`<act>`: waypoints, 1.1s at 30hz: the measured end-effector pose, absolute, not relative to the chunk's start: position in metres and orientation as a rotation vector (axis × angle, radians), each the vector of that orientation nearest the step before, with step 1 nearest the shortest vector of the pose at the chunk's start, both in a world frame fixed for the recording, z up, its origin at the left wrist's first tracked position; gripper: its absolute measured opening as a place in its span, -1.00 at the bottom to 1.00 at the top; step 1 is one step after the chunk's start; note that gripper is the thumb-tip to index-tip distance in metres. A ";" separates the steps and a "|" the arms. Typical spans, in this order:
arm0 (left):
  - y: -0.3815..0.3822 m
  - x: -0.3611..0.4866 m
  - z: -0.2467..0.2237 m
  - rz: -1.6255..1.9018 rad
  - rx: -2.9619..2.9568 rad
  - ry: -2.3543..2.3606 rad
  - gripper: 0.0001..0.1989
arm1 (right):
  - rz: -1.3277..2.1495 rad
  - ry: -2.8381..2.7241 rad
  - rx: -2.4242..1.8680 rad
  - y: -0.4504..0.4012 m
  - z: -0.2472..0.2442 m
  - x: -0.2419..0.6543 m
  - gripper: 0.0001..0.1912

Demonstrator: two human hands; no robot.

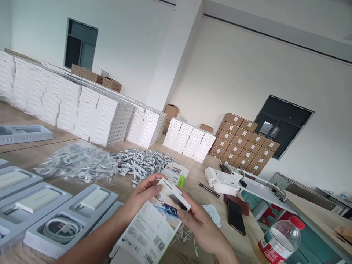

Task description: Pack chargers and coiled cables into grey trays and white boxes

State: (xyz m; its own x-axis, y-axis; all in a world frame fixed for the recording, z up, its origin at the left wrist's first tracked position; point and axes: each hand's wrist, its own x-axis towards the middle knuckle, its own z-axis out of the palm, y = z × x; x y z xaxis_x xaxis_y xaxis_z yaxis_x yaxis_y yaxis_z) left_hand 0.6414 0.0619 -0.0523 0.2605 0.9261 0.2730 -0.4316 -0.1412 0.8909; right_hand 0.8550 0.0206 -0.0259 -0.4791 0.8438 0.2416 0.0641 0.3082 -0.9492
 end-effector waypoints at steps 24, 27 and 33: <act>0.056 0.637 -0.042 1.280 1.295 0.682 -0.66 | 1.393 -1.254 -1.003 0.059 -0.054 0.872 -0.48; 0.064 0.623 -0.028 1.561 0.845 0.752 -0.68 | 1.159 -1.371 -1.099 0.066 -0.051 0.884 -0.44; 0.081 0.601 -0.017 1.741 0.413 0.585 -0.91 | 0.525 -1.822 -1.605 0.074 -0.044 0.908 -0.61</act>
